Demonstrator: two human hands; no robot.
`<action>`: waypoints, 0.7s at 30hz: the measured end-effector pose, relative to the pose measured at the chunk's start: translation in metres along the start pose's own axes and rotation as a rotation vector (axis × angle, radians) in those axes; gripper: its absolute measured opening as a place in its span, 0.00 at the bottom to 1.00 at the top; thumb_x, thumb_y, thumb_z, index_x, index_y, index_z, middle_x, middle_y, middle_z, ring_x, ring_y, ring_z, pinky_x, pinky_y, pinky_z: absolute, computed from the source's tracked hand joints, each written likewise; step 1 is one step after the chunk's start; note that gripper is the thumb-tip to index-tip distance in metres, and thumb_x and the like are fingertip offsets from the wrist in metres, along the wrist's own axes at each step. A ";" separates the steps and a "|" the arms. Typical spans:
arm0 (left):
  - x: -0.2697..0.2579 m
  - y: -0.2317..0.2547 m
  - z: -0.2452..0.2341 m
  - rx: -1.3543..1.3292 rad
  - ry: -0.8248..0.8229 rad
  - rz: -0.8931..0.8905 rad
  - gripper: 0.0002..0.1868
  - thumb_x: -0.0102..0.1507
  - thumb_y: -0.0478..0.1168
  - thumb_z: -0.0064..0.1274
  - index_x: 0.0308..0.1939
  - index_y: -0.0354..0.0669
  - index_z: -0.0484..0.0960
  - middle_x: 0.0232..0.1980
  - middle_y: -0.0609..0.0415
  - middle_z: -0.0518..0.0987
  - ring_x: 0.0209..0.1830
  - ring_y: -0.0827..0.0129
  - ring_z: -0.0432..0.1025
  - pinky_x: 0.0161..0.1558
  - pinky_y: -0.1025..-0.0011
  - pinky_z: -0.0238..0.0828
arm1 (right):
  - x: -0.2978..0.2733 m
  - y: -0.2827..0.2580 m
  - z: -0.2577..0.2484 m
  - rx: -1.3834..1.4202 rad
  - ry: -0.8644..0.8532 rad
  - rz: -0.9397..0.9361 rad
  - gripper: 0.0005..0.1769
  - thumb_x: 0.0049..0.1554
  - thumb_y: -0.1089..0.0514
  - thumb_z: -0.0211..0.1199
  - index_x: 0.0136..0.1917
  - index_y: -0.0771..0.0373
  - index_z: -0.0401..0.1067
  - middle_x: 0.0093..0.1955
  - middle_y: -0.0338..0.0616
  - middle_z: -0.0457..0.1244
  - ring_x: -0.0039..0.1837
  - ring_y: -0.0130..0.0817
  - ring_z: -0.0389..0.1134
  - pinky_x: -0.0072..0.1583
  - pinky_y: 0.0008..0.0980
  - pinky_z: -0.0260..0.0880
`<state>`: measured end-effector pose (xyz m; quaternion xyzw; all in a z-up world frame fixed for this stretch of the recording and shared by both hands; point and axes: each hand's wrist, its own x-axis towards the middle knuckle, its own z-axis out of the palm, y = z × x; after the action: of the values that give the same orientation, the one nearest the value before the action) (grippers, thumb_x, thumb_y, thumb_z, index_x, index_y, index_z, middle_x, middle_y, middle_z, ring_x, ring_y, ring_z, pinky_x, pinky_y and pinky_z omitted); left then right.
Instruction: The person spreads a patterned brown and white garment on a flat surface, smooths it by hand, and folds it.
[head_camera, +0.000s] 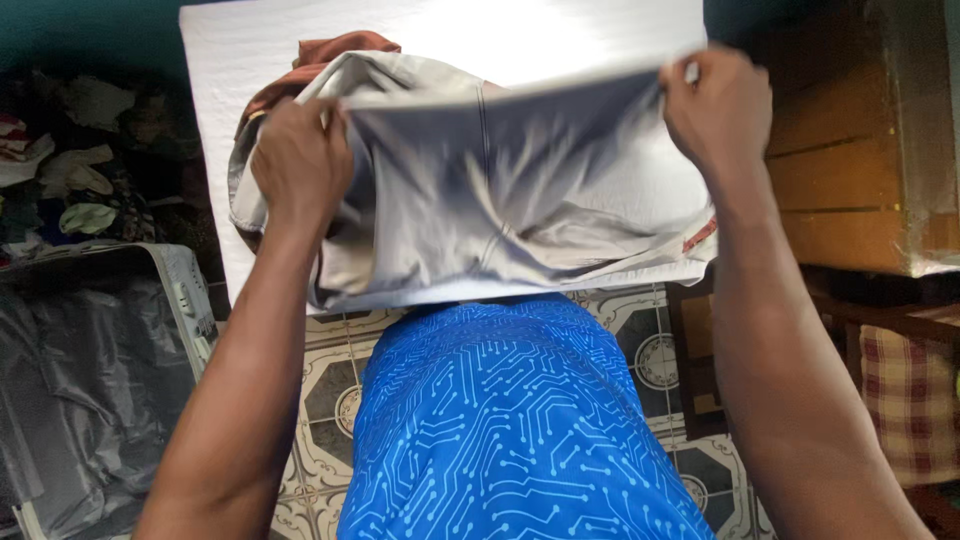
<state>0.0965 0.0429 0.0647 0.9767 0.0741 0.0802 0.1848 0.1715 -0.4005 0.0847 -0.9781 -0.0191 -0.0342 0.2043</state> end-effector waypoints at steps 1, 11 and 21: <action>0.016 0.001 0.004 -0.002 0.002 0.001 0.08 0.73 0.43 0.55 0.48 0.45 0.87 0.40 0.44 0.78 0.39 0.53 0.73 0.39 0.55 0.68 | 0.005 -0.008 0.005 -0.001 0.002 -0.001 0.12 0.71 0.50 0.64 0.55 0.56 0.83 0.40 0.50 0.71 0.40 0.41 0.73 0.48 0.39 0.72; -0.071 0.027 0.048 0.076 -0.116 0.190 0.24 0.68 0.48 0.61 0.66 0.49 0.74 0.58 0.44 0.74 0.56 0.50 0.70 0.54 0.52 0.67 | -0.093 -0.037 0.121 0.055 -0.445 0.119 0.23 0.63 0.36 0.59 0.65 0.47 0.75 0.63 0.49 0.68 0.60 0.49 0.71 0.63 0.46 0.70; -0.163 0.000 0.065 0.307 -0.628 -0.222 0.60 0.52 0.74 0.61 0.80 0.62 0.48 0.82 0.36 0.40 0.78 0.28 0.41 0.63 0.20 0.38 | -0.181 -0.021 0.129 -0.375 -0.748 -0.066 0.62 0.49 0.19 0.60 0.84 0.34 0.30 0.87 0.51 0.21 0.84 0.67 0.22 0.71 0.85 0.31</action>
<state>-0.0512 -0.0080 -0.0159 0.9560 0.1306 -0.2563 0.0573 -0.0025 -0.3337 -0.0384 -0.9422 -0.1168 0.3141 0.0006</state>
